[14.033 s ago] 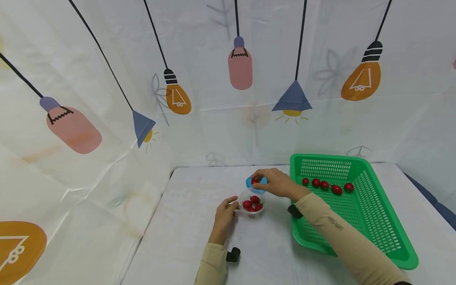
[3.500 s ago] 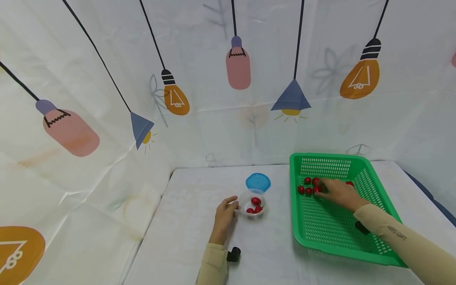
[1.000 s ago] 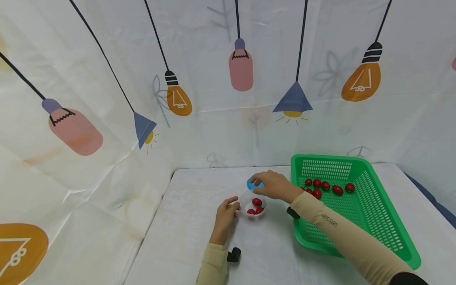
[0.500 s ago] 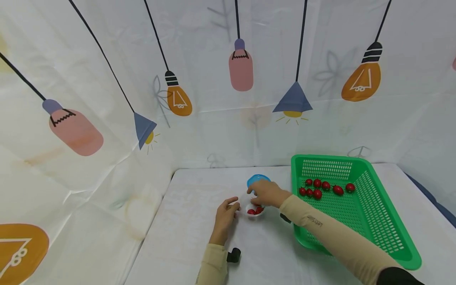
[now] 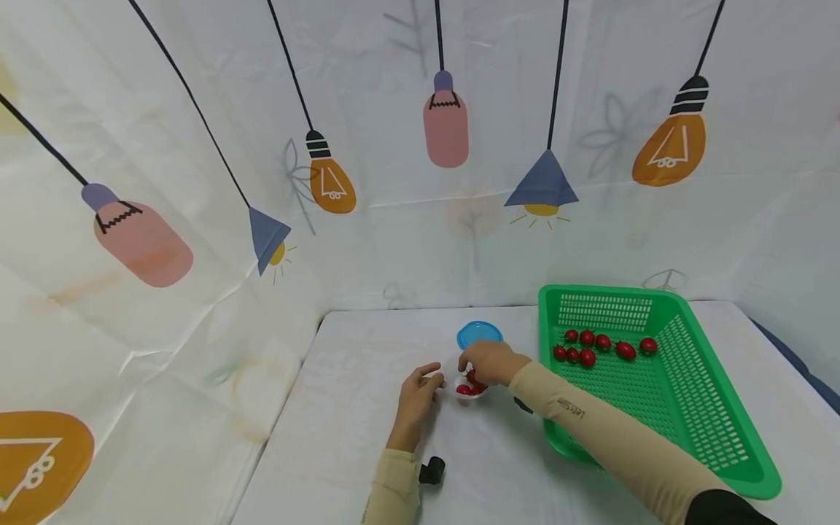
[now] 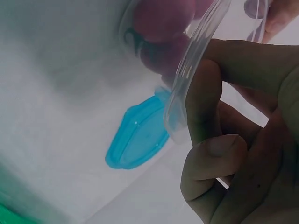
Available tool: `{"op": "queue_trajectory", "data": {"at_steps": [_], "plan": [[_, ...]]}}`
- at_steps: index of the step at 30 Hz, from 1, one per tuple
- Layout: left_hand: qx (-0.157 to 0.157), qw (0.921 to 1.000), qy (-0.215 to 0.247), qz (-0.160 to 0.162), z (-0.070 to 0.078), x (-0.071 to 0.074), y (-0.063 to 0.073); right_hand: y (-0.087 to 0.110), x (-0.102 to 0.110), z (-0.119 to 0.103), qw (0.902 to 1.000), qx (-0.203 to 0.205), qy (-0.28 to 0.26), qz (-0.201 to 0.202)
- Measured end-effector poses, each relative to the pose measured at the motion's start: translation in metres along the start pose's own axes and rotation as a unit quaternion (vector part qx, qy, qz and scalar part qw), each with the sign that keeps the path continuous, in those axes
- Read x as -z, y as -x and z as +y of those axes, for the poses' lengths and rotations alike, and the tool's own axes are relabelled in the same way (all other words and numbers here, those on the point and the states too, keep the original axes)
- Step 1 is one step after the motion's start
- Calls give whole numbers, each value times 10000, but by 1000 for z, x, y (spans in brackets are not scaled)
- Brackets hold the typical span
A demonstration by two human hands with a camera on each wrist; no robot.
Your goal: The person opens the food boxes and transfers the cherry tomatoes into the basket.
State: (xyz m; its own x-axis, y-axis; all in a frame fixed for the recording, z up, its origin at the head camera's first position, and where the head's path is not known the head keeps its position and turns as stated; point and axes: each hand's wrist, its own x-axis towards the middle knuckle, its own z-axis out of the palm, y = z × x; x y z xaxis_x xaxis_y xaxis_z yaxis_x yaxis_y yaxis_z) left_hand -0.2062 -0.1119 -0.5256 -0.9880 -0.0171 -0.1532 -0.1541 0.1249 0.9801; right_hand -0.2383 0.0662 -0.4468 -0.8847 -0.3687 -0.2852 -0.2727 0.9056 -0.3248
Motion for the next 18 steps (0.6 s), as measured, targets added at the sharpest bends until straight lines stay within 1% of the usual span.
{"op": "queue_trajectory", "data": {"at_steps": [7, 18], "plan": [[-26, 10000, -7, -11, -1, -2, -2, -1, -4, 0, 9999, 13, -3, -108], [-55, 10000, -8, -35, 1, -3, -1, -7, -11, 3, 9994, 186, 278, 13]]}}
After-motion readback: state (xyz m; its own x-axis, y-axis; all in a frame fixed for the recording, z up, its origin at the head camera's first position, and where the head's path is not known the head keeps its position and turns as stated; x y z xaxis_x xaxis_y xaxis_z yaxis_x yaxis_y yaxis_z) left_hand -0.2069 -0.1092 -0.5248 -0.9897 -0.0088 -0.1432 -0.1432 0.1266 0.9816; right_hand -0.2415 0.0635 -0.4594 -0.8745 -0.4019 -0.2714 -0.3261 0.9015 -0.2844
